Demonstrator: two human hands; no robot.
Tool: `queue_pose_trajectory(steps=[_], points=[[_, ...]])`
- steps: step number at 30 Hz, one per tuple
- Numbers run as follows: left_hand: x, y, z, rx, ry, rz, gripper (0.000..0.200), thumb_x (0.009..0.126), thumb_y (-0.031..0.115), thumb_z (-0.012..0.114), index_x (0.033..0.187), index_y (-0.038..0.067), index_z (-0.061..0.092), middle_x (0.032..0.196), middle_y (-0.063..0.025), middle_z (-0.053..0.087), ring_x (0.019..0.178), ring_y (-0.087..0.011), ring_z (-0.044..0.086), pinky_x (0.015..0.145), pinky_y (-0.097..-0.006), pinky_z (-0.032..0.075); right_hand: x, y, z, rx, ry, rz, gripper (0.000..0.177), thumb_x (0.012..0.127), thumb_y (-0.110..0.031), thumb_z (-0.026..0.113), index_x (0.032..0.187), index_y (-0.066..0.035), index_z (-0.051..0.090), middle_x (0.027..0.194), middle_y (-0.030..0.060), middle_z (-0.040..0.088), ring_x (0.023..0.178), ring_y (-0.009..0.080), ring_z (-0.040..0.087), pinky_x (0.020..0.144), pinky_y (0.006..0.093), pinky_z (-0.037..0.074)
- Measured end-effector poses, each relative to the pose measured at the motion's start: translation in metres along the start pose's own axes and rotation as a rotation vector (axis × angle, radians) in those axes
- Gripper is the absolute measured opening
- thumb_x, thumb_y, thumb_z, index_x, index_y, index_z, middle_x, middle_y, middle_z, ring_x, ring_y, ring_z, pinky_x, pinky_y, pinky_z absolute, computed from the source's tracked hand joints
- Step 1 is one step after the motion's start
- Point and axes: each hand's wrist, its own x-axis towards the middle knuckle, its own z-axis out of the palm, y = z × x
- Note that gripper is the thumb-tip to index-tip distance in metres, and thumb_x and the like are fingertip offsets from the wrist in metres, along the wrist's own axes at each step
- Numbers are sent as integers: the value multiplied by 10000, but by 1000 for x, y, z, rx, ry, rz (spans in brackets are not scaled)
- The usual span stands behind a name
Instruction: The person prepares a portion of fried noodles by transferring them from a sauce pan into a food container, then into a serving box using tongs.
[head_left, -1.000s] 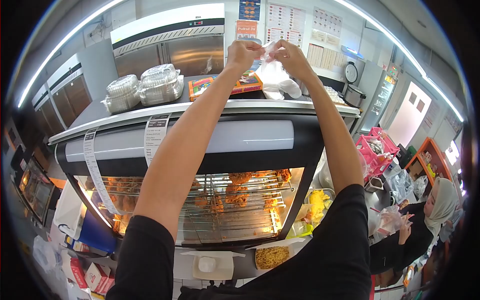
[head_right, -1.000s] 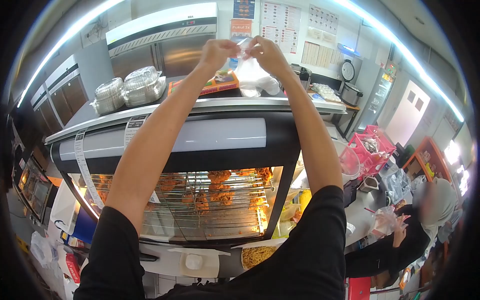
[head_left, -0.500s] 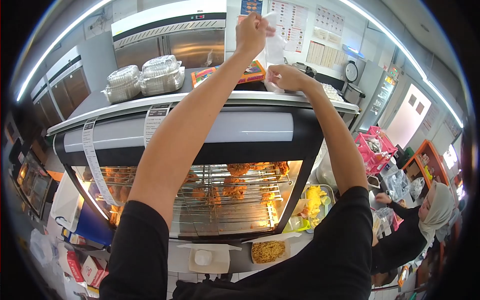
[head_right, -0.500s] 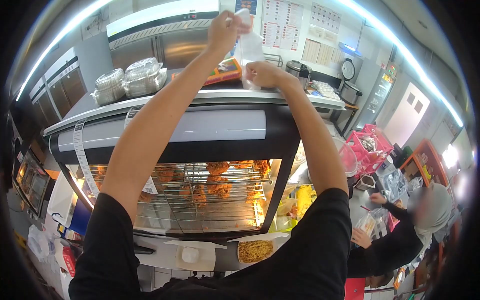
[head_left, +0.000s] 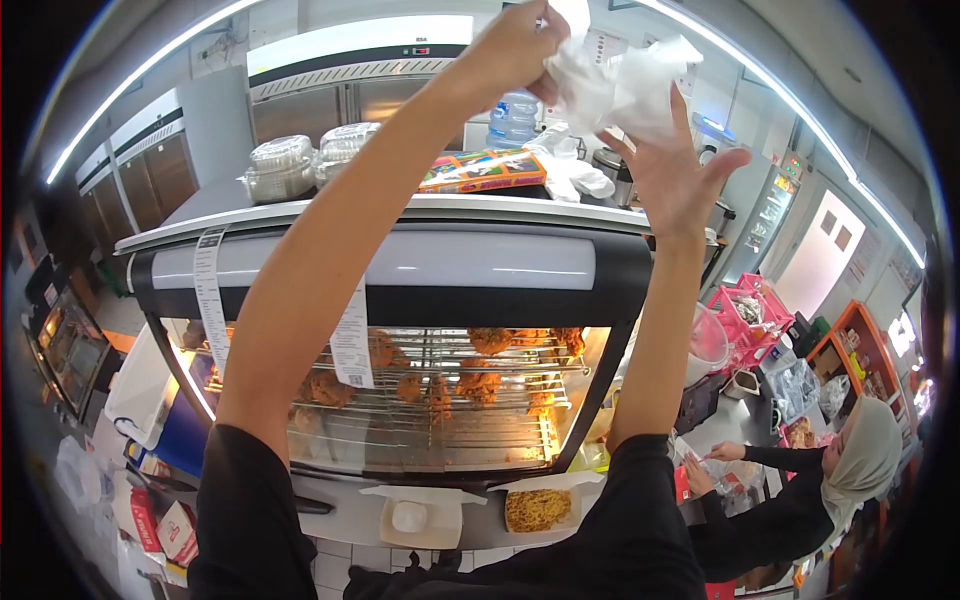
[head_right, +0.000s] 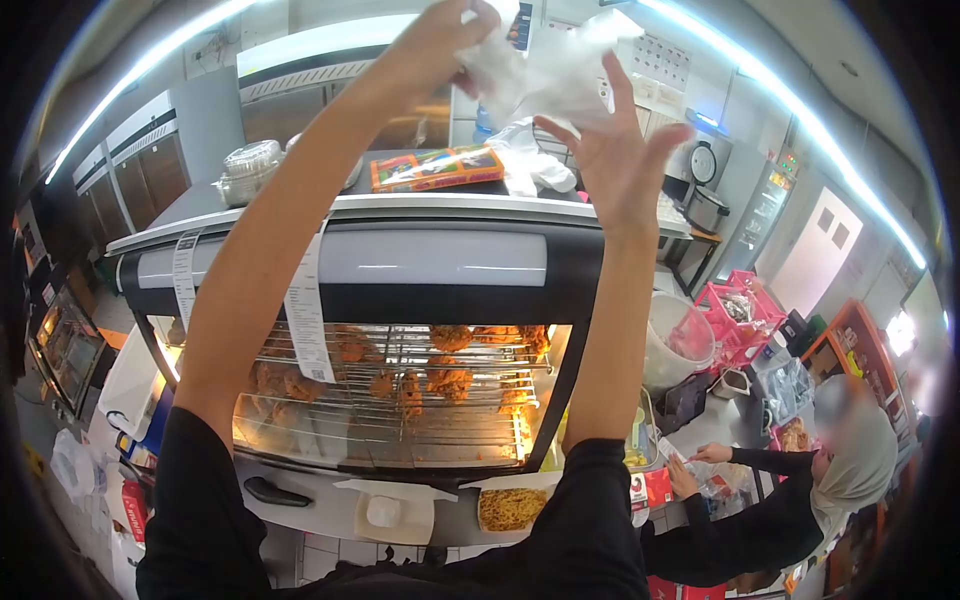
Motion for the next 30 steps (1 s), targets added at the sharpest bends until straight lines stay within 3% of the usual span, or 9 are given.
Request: queue_pose_trajectory(steps=[1, 2, 5, 6, 15, 21, 22, 26, 30], points=[[-15, 7, 4, 60, -16, -56, 194, 972, 192, 534, 979, -1, 548, 942, -158, 675, 551, -182, 643, 559, -295, 536, -4, 1, 22, -408, 48, -25, 653, 960, -317, 605, 1483, -57, 312, 1244, 135, 612, 1120, 202, 580, 971, 346, 464], [-28, 14, 4, 109, -54, -154, 237, 986, 301, 553, 1039, 71, 572, 940, -61, 632, 718, -124, 615, 553, -263, 507, -11, 1, 36, -819, 99, -48, 574, 953, -296, 644, 1418, -29, 439, 1209, 123, 636, 1087, 183, 596, 954, 338, 474], [-59, 5, 2, -35, 98, 29, 219, 992, 294, 549, 1057, 85, 567, 944, -60, 616, 708, -131, 612, 555, -269, 496, -38, 7, 57, -840, 300, 223, 371, 926, -241, 695, 1177, 25, 634, 1056, 85, 685, 987, 158, 634, 886, 309, 491], [-74, 1, -2, 43, 182, -17, 220, 1007, 290, 525, 1089, 88, 553, 944, -55, 597, 743, -144, 616, 573, -287, 492, -51, 17, 72, -545, 429, 88, 261, 940, -197, 674, 1012, 53, 700, 941, 58, 705, 871, 120, 645, 824, 270, 489], [-294, 47, -10, -691, 870, -394, 194, 1061, 277, 367, 1058, 110, 464, 985, -57, 574, 850, -172, 624, 561, -322, 501, -194, 75, 201, -635, 707, 272, 202, 965, -172, 641, 1006, 13, 711, 960, 26, 706, 871, 79, 613, 836, 229, 461], [-461, 48, -11, -724, 1036, -704, 220, 1070, 288, 346, 1118, 103, 454, 1008, -33, 559, 849, -162, 594, 545, -322, 465, -274, 117, 305, -645, 937, 293, 197, 972, -164, 621, 1051, -7, 708, 969, 10, 680, 907, 83, 588, 846, 233, 429], [-483, 56, -8, -699, 1110, -728, 222, 1075, 315, 353, 1102, 131, 474, 1003, -7, 553, 852, -151, 557, 714, -348, 460, -290, 117, 312, -654, 956, 421, 270, 961, -168, 628, 1179, -12, 656, 1059, 47, 683, 922, 102, 606, 849, 248, 441], [-575, 41, -10, -510, 1116, -694, 196, 1077, 233, 377, 956, 106, 464, 844, -2, 513, 751, -117, 524, 682, -278, 446, -310, 106, 356, -151, 840, 700, 664, 883, -205, 734, 1434, -22, 411, 1194, 148, 657, 935, 146, 632, 880, 290, 462], [-620, 61, -29, -434, 1082, -692, 196, 1065, 216, 394, 945, 81, 468, 726, -18, 520, 651, -100, 504, 626, -267, 428, -327, 123, 383, -529, 574, 957, 714, 867, -176, 744, 1447, 2, 369, 1167, 163, 666, 957, 173, 649, 934, 310, 468]])
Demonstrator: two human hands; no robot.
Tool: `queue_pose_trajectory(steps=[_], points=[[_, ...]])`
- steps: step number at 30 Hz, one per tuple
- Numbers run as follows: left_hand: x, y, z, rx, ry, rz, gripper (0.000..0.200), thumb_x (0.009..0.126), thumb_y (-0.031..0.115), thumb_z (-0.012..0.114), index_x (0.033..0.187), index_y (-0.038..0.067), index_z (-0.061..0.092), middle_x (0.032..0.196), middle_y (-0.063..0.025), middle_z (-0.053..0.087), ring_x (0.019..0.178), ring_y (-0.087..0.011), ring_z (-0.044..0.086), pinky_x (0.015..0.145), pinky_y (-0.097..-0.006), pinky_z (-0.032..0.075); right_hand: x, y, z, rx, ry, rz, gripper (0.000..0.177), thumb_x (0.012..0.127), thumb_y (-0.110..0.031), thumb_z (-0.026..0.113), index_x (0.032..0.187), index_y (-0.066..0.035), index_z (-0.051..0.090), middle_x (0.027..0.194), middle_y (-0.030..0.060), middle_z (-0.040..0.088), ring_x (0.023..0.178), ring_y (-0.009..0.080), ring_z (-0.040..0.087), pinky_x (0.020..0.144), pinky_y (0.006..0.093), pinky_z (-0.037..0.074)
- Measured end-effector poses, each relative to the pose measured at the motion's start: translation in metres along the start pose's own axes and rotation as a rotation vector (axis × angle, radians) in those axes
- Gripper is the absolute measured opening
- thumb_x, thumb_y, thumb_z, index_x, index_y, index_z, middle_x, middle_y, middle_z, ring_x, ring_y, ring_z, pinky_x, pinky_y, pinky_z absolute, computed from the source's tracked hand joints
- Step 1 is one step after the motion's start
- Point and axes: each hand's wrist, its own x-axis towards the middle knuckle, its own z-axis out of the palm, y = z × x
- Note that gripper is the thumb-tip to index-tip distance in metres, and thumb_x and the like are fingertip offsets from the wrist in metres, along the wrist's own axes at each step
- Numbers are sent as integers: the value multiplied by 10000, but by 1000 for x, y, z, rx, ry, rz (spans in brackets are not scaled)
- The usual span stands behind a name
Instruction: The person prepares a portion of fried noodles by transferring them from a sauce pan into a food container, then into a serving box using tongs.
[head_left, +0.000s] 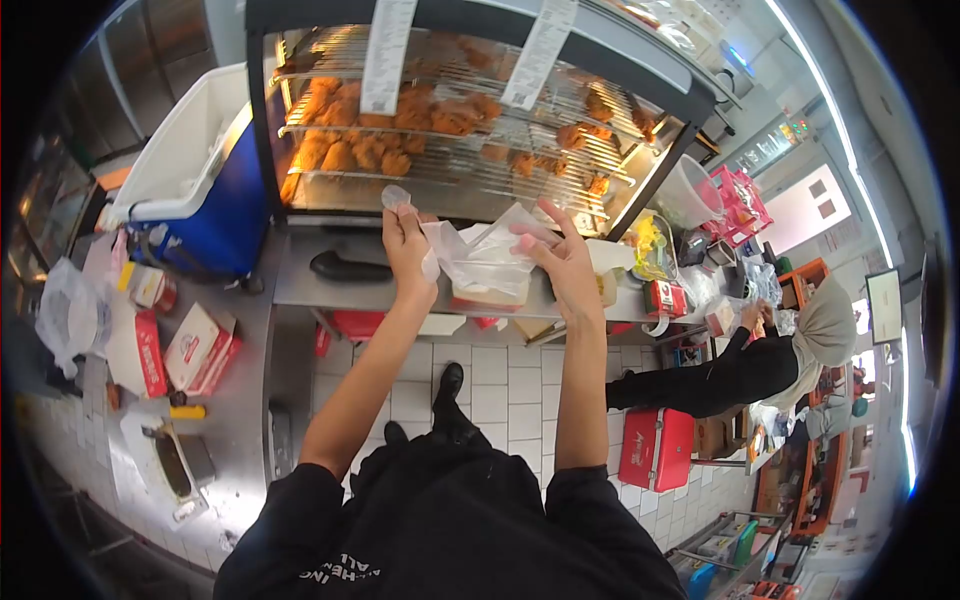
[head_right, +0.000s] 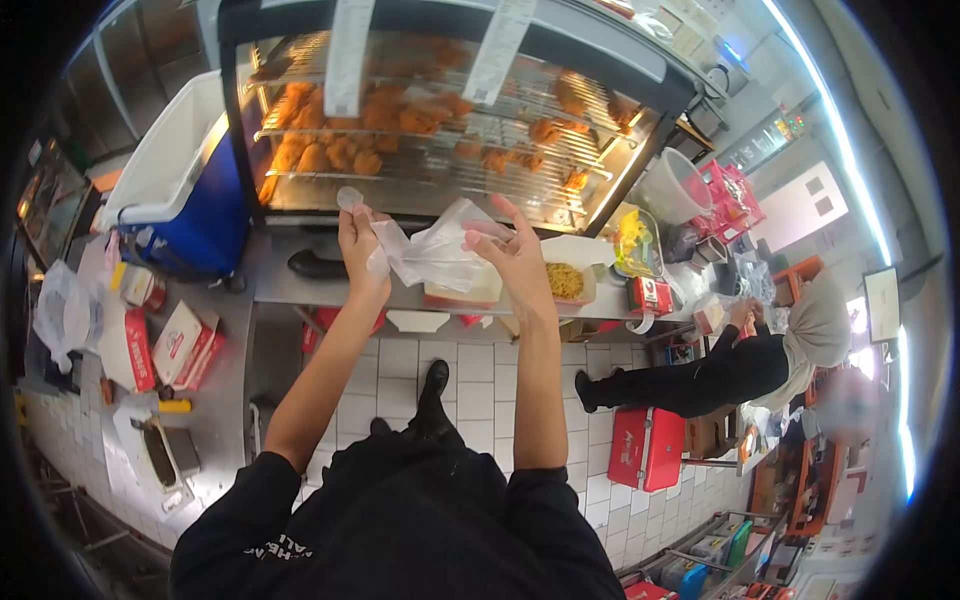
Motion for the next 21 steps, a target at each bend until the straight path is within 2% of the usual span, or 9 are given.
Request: queue_pose_trajectory(steps=[3, 4, 6, 9, 11, 12, 14, 18, 21], points=[[2, 7, -27, 84, -77, -6, 210, 1065, 225, 387, 942, 76, 470, 723, -19, 532, 630, -97, 512, 598, -270, 437, 1, 20, 9, -122, -199, 23, 417, 825, -92, 760, 1202, 15, 618, 966, 92, 707, 827, 106, 640, 795, 251, 490], [5, 8, -36, 86, -62, -3, 210, 1065, 225, 387, 942, 76, 470, 723, -19, 532, 630, -97, 512, 598, -270, 437, -5, 22, 16, -121, -213, 28, 417, 825, -92, 760, 1202, 15, 618, 966, 92, 707, 827, 106, 640, 795, 251, 490], [13, 8, -54, 187, -109, -7, 141, 1049, 194, 430, 983, 75, 467, 733, -28, 546, 626, -117, 524, 611, -271, 448, -17, 26, 32, -91, -109, 40, 176, 819, -82, 767, 946, 14, 693, 808, 27, 692, 702, 67, 600, 656, 218, 463], [-2, 29, -62, 64, -99, -104, 149, 1018, 197, 514, 1070, 69, 459, 889, -67, 572, 770, -153, 591, 685, -298, 483, -29, 63, 29, -258, 65, -55, 127, 812, -78, 768, 850, 22, 701, 725, 20, 671, 644, 40, 559, 577, 196, 423], [-9, 37, -76, 355, 146, 344, 315, 957, 180, 630, 1182, 46, 455, 1116, -85, 517, 1071, -152, 508, 907, -293, 419, -50, 70, 38, -278, 153, -75, 162, 846, -119, 755, 781, 17, 696, 684, 4, 650, 621, 30, 530, 557, 194, 398], [-34, 57, -78, 420, 197, 468, 302, 938, 154, 652, 1162, 48, 480, 1105, -96, 516, 1066, -148, 506, 918, -289, 410, -58, 83, 34, -247, 172, -23, 183, 856, -142, 753, 788, 19, 697, 685, 1, 646, 626, 32, 533, 563, 196, 405], [-76, 63, -94, 544, 92, 800, 261, 939, 122, 633, 1145, 8, 518, 1044, -95, 550, 942, -180, 552, 853, -299, 448, -74, 91, 46, -112, 284, -19, 248, 889, -209, 738, 807, 22, 702, 672, -9, 628, 613, 33, 512, 554, 198, 390], [-155, 50, -91, 688, -649, 315, 146, 900, 134, 678, 937, -3, 645, 836, -79, 675, 762, -187, 646, 722, -316, 509, -102, 118, 47, -44, 328, -79, 248, 908, -208, 717, 834, 28, 706, 676, -12, 620, 607, 40, 499, 552, 207, 384], [-170, 13, -90, 639, -664, 96, 134, 891, 116, 694, 934, -8, 667, 850, -65, 701, 747, -109, 634, 688, -263, 493, -121, 119, 45, -181, 378, 23, 244, 936, -202, 680, 849, 24, 712, 678, -15, 619, 606, 45, 501, 555, 216, 393]])
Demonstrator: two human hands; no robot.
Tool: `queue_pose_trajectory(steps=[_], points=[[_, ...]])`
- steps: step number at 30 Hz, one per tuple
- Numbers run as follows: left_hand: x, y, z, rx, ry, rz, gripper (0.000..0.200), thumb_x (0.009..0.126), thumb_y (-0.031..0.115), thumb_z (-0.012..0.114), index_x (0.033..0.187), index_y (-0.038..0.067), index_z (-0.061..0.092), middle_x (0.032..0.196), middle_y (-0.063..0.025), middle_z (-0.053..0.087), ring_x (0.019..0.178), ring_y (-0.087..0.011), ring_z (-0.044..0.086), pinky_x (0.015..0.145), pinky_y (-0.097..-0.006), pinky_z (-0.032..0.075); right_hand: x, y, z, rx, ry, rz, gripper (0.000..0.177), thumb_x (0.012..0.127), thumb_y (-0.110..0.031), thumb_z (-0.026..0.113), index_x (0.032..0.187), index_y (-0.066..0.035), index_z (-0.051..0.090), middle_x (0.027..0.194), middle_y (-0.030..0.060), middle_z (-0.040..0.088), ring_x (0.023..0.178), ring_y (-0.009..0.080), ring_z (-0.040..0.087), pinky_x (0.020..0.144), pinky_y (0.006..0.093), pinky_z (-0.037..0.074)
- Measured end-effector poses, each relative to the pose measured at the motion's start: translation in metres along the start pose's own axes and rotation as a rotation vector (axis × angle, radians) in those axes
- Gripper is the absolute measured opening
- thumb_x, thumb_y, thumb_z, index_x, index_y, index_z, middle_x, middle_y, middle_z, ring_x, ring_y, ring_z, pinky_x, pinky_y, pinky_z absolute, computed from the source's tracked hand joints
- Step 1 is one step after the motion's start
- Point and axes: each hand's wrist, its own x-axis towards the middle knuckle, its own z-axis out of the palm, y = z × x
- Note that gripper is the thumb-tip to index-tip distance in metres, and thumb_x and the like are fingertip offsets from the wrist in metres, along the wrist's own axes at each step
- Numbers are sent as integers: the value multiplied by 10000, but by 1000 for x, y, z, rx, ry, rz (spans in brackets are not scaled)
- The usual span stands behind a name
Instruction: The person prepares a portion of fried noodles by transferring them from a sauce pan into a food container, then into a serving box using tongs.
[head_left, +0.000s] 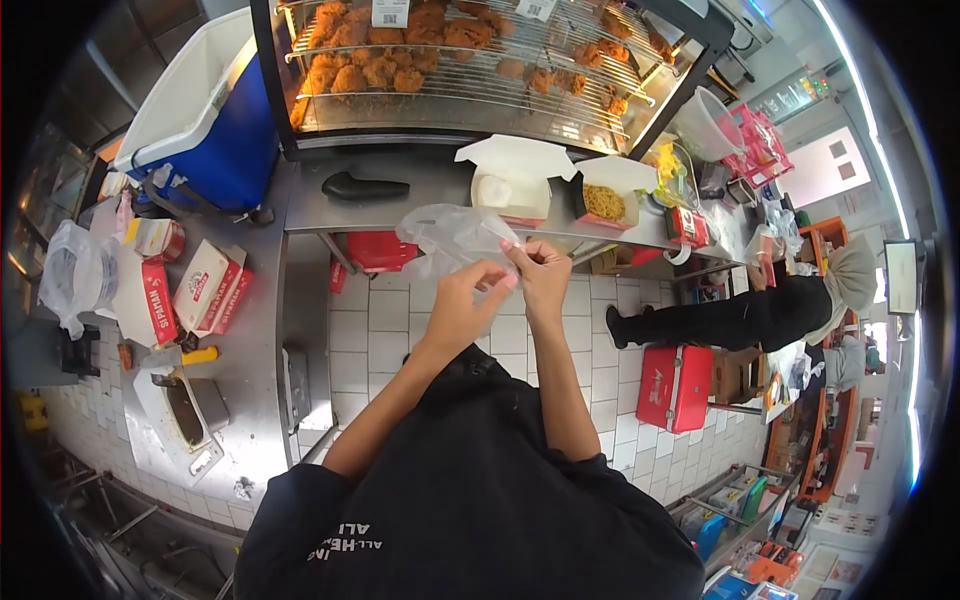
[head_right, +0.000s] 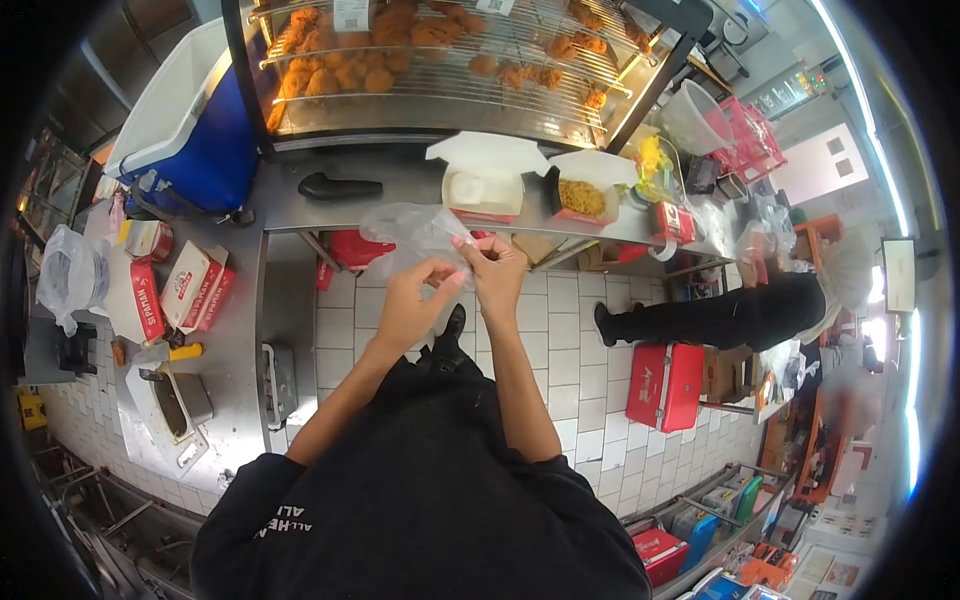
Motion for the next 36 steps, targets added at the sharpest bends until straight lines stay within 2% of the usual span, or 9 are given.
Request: queue_pose_trajectory(steps=[6, 10, 18, 23, 30, 32, 33, 35, 36], points=[[-3, -21, 6, -11, 200, -80, 169, 876, 131, 715, 953, -13, 672, 888, -74, 702, 727, -120, 627, 658, -245, 484, -16, -2, -7, 170, -69, 6, 194, 864, -147, 750, 770, 14, 695, 635, -6, 600, 569, 43, 495, 526, 215, 386], [-4, -27, 4, 21, 66, -107, 247, 849, 127, 745, 1042, -16, 688, 993, -106, 696, 769, -108, 639, 648, -241, 482, -22, 10, -20, 51, -32, 78, 205, 886, -171, 729, 779, -1, 690, 628, -24, 587, 556, 38, 490, 513, 217, 386], [-7, -42, 0, -41, -185, -250, 264, 821, 132, 782, 1027, -9, 698, 840, -40, 704, 720, -70, 606, 653, -239, 468, -29, 20, -25, 201, -128, 149, 301, 809, -109, 797, 657, -90, 538, 621, -7, 589, 523, 41, 480, 475, 199, 380], [-1, -56, 4, -409, 214, -197, 123, 891, 89, 706, 831, -5, 652, 729, 24, 614, 703, -44, 550, 651, -205, 428, -21, 9, -34, 302, -116, 146, 369, 796, -83, 794, 658, -128, 455, 598, -14, 539, 502, 41, 471, 452, 207, 381], [6, -41, -10, -400, 452, -147, 80, 894, 56, 673, 897, -4, 620, 804, -22, 620, 758, -110, 584, 705, -271, 470, -4, 5, -33, -14, -69, 44, 292, 827, -78, 744, 676, -82, 494, 597, -31, 518, 494, 37, 449, 443, 206, 348], [7, -2, -15, 359, 588, 306, 89, 871, 21, 652, 934, -14, 598, 834, -102, 635, 800, -238, 629, 746, -364, 497, -4, -3, -24, -130, -126, -33, 284, 844, -103, 736, 684, -67, 504, 596, -38, 510, 491, 34, 439, 448, 205, 341], [7, 2, -18, 363, 596, 312, 89, 871, 21, 652, 934, -14, 598, 834, -102, 635, 800, -238, 629, 746, -364, 497, -5, -11, -19, -178, -131, -52, 265, 854, -137, 727, 697, -51, 531, 607, -35, 518, 533, 41, 435, 493, 220, 352], [3, 6, -25, 312, 79, 512, 153, 871, -14, 595, 1022, -14, 618, 865, -146, 648, 808, -306, 646, 806, -371, 507, -6, -22, -12, -225, -143, -70, 261, 865, -170, 718, 709, -35, 558, 618, -32, 525, 575, 48, 432, 538, 236, 362], [6, 0, -26, 318, 88, 507, 153, 871, -14, 595, 1022, -14, 618, 865, -146, 648, 808, -306, 646, 806, -371, 507, -6, -26, -11, -192, -187, -80, 268, 880, -183, 704, 713, -30, 561, 621, -34, 525, 586, 45, 435, 543, 235, 366]])
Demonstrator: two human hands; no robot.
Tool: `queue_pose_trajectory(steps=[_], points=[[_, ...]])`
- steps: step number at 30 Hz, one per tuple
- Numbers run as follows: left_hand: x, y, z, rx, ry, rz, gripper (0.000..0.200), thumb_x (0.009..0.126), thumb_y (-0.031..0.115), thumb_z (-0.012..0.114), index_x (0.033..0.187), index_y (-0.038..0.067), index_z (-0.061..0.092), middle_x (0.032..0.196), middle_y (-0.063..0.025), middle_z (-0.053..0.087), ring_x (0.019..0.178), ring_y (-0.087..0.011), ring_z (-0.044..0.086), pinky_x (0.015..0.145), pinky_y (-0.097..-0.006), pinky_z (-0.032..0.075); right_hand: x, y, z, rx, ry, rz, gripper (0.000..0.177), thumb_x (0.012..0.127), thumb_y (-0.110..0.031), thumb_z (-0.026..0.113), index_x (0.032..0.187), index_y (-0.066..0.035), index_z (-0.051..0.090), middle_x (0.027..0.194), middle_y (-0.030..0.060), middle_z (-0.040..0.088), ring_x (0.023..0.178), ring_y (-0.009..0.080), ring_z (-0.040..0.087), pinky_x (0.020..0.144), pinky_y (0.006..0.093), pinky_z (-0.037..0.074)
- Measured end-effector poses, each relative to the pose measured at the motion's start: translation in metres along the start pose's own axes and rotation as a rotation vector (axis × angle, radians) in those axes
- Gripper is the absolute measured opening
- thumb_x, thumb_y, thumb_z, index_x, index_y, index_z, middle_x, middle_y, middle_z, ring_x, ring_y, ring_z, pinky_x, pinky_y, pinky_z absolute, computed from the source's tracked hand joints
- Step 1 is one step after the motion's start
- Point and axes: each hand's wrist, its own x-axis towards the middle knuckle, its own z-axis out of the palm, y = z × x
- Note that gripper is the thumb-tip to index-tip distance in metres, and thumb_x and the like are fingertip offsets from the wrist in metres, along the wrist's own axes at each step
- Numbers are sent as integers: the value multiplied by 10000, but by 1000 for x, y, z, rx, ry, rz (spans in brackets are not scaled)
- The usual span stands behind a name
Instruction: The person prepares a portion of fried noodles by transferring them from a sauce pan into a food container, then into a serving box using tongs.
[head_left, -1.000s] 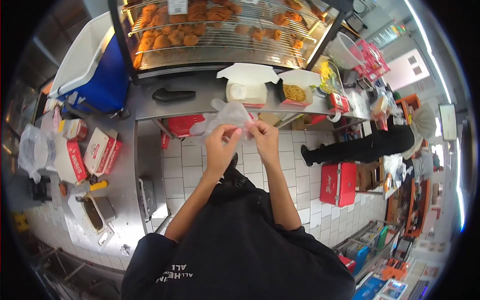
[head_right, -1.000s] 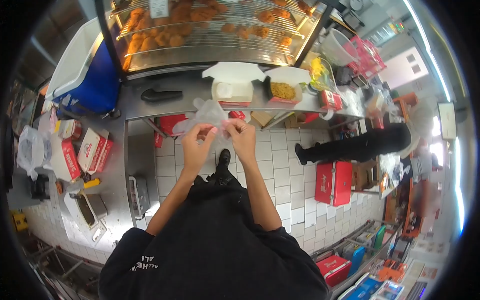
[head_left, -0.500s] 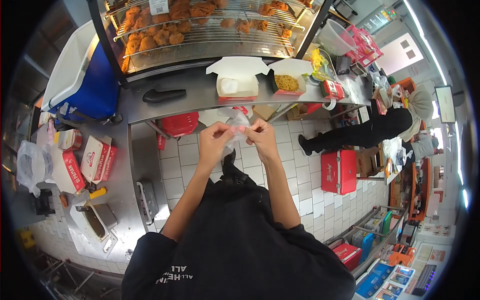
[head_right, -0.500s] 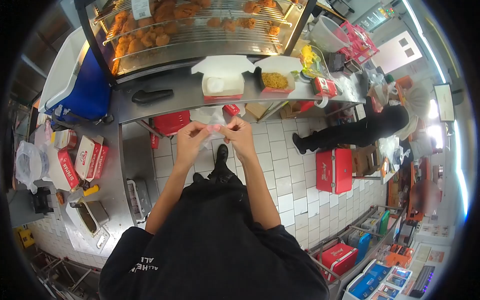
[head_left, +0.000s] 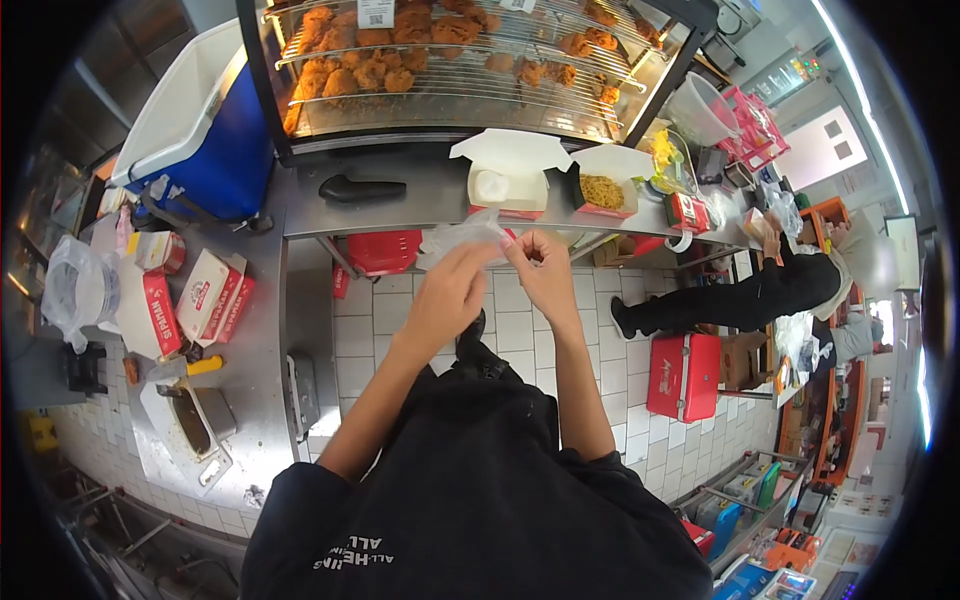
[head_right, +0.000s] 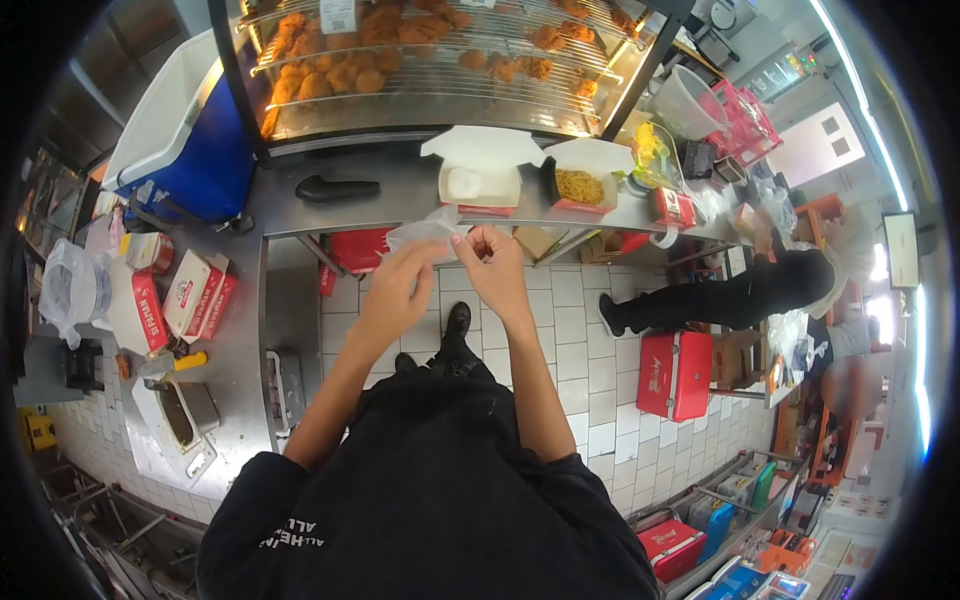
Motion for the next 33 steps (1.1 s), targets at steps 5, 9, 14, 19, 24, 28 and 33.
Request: queue_pose_trajectory(steps=[5, 9, 14, 19, 24, 28, 33], points=[[25, -51, -2, 90, -1050, -290, 218, 854, -20, 508, 1034, -20, 631, 953, -170, 678, 900, -335, 659, 786, -415, 515, 11, -3, 14, 185, -209, -35, 238, 908, -174, 660, 752, -14, 577, 619, -6, 539, 587, 63, 451, 557, 252, 386], [16, -55, 5, 500, -1119, 371, 213, 843, -3, 540, 1035, -11, 631, 945, -178, 682, 896, -354, 655, 779, -408, 518, 17, -4, 47, -257, -209, -379, 197, 879, -189, 664, 783, -38, 581, 663, 50, 585, 565, 190, 555, 554, 338, 440], [8, -62, 8, -76, -603, -183, 211, 808, 79, 614, 992, -21, 640, 966, -190, 678, 911, -348, 661, 811, -391, 527, 9, -43, 55, -510, -77, -459, 163, 826, -205, 678, 812, -54, 617, 732, 132, 643, 658, 330, 622, 600, 412, 475], [-20, -28, 11, 507, -792, -11, 184, 786, 83, 664, 935, -15, 617, 1021, -157, 655, 885, -332, 641, 813, -382, 513, 17, 4, 13, -569, -60, -322, 187, 842, -216, 674, 782, -51, 612, 677, 136, 613, 663, 324, 615, 596, 430, 461], [-13, -10, -14, 380, -154, 125, 263, 747, 99, 741, 949, -5, 610, 993, -131, 648, 836, -282, 629, 774, -363, 513, 3, 1, 3, -415, -29, -152, 228, 886, -194, 688, 774, -21, 590, 604, 69, 538, 548, 194, 501, 544, 343, 408], [-28, -49, -10, -92, -89, -740, 220, 794, 99, 740, 956, -6, 634, 890, -114, 658, 741, -202, 630, 666, -330, 502, -8, 12, 6, -192, 9, -93, 216, 903, -170, 686, 791, -10, 595, 601, 11, 461, 567, 115, 403, 534, 299, 357], [-34, -45, 1, -53, -47, -614, 109, 828, 50, 686, 919, -9, 678, 877, -132, 660, 725, -218, 638, 637, -338, 492, -32, -31, 8, -305, 335, -164, 137, 919, -138, 652, 885, -5, 660, 593, 28, 465, 571, 117, 395, 543, 287, 352]])
